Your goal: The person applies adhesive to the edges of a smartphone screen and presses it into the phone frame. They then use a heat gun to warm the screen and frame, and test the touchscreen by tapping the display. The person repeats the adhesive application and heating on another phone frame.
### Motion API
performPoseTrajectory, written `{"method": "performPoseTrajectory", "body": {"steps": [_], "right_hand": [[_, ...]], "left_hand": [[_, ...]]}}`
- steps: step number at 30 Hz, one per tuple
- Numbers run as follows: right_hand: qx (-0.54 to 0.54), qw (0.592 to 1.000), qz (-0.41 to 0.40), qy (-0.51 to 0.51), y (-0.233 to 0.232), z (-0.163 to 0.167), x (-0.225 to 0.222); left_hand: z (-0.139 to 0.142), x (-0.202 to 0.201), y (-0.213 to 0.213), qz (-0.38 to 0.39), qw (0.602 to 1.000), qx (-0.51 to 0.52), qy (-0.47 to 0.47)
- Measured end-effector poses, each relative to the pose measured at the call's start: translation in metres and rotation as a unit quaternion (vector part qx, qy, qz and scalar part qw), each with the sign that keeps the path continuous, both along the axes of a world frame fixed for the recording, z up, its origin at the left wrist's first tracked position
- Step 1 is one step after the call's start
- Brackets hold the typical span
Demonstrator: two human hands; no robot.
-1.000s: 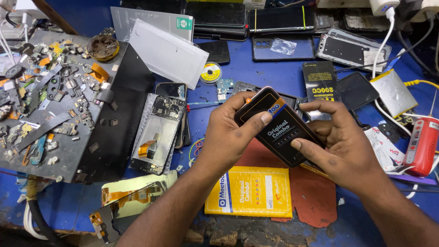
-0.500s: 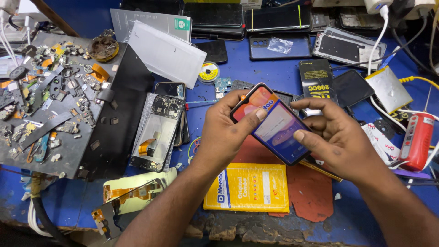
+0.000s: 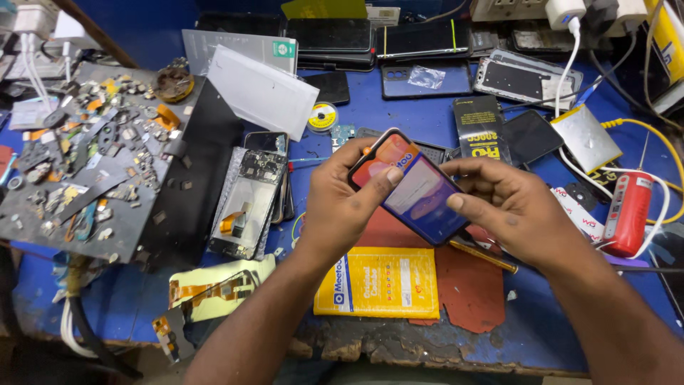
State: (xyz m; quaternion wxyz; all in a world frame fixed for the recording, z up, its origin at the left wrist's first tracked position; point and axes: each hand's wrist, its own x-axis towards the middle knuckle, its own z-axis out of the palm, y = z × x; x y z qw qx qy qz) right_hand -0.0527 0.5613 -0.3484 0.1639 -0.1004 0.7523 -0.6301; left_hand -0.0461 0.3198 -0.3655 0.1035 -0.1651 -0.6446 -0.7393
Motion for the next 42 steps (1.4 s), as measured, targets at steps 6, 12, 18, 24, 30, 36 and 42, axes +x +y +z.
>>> {"method": "performPoseTrajectory", "body": {"steps": [6,12,18,24,30,36,42], "right_hand": [[-0.018,0.996,-0.009,0.088,0.003,-0.004,0.003],[0.034,0.999,-0.013,-0.003,0.014,-0.004,0.007],[0.114,0.982,0.147,0.028,-0.013,0.006,0.015],[0.345,0.856,0.184,0.339,-0.057,0.009,0.065],[0.388,0.878,0.174,0.219,-0.057,-0.011,0.08],[0.423,0.834,0.196,0.295,-0.052,-0.056,0.063],[0.425,0.842,0.261,0.206,-0.051,-0.07,0.05]], "left_hand": [[0.015,0.006,0.003,0.012,0.999,-0.036,0.029],[0.017,0.02,-0.012,-0.041,0.995,-0.037,-0.082],[-0.016,0.073,-0.016,-0.028,0.976,0.037,-0.211],[-0.053,0.11,-0.016,-0.001,0.935,0.143,-0.325],[-0.068,0.114,-0.044,-0.031,0.962,0.034,-0.27],[-0.065,0.1,-0.071,0.033,0.89,-0.376,-0.254],[-0.088,0.084,-0.07,-0.038,0.799,-0.529,-0.283]]}}
